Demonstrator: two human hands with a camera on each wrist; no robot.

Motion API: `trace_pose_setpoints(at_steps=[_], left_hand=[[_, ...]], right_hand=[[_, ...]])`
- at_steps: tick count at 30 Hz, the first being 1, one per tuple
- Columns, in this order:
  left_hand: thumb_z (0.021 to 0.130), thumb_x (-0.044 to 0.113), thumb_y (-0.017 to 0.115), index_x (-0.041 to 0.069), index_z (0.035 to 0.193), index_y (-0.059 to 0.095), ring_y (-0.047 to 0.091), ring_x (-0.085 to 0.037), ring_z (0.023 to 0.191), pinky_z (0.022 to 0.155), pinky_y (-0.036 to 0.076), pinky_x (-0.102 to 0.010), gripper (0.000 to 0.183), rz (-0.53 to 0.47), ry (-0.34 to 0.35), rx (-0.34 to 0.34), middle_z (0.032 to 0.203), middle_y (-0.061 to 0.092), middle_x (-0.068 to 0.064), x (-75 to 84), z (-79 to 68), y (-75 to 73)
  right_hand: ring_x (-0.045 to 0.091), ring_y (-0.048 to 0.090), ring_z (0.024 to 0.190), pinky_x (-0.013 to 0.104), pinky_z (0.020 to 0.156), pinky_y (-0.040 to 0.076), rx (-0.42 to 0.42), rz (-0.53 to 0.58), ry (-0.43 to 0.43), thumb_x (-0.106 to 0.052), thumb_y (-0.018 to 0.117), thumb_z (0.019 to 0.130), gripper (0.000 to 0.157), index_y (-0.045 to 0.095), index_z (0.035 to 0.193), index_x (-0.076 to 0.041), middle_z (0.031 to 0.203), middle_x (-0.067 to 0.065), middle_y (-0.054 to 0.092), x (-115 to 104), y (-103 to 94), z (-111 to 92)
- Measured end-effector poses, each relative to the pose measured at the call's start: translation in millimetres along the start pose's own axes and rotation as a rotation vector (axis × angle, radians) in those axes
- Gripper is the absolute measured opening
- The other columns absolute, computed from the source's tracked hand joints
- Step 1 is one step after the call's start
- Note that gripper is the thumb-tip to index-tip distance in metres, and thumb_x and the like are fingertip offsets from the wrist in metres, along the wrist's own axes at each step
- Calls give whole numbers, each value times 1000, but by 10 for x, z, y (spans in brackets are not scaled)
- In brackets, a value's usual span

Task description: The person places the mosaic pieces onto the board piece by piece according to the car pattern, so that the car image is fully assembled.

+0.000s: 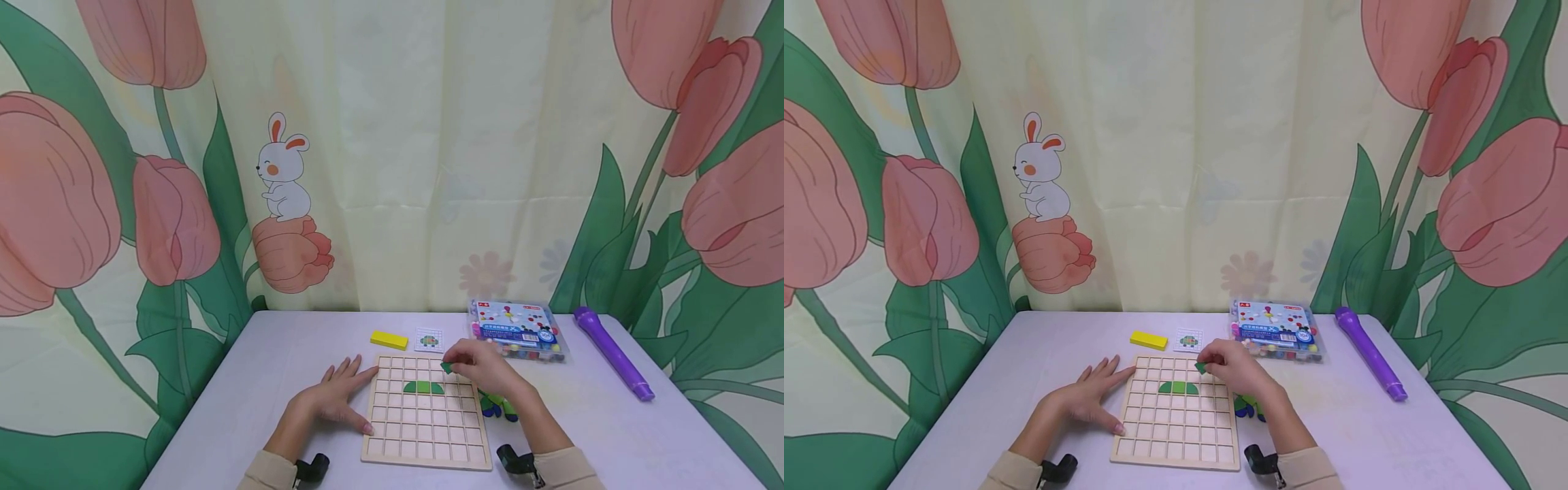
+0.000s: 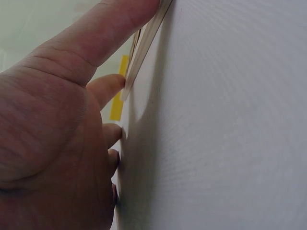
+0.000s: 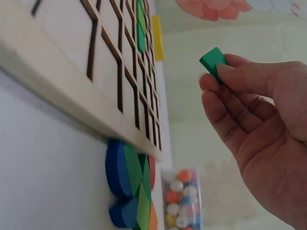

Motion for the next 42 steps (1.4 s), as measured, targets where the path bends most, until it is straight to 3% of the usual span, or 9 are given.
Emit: trace_pose_setpoints(at_steps=[5, 17, 30, 42], left_hand=[[64, 72, 86, 35, 164, 30, 2, -39, 163, 128, 2, -67, 121, 0, 2, 0, 175, 10, -16, -1, 9, 1], [65, 71, 87, 34, 164, 31, 3, -40, 163, 128, 3, -68, 120, -8, 10, -7, 175, 10, -17, 12, 2, 2], [66, 68, 89, 33, 164, 33, 4, -41, 162, 127, 4, -69, 118, 0, -7, -7, 175, 12, -17, 27, -27, -39], [66, 71, 86, 34, 164, 32, 3, -41, 162, 127, 4, -69, 118, 12, -3, -15, 175, 11, -17, 10, -6, -8]], right_hand=[[13, 62, 87, 22, 77, 55, -57, 28, -50, -4, 70, 97, 18, 78, 109, -15, 102, -4, 74, -111, 167, 48], [15, 64, 90, 20, 84, 54, -201, 64, -78, -9, 72, 98, 11, 79, 105, -13, 99, 0, 77, -361, 536, 145], [3, 59, 76, 20, 77, 53, -328, -24, -146, -4, 74, 95, 11, 79, 96, -13, 88, -3, 75, -611, 852, 265], [-1, 57, 73, 17, 74, 52, -362, -129, -174, -5, 74, 95, 15, 79, 95, -18, 85, -11, 73, -645, 1050, 347]])
Point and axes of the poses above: each hand's wrist, its own z-axis towards the middle knuckle, its own y-axis out of the palm, x = y × z, the point moved 8 cm from there along z, towards the middle knuckle
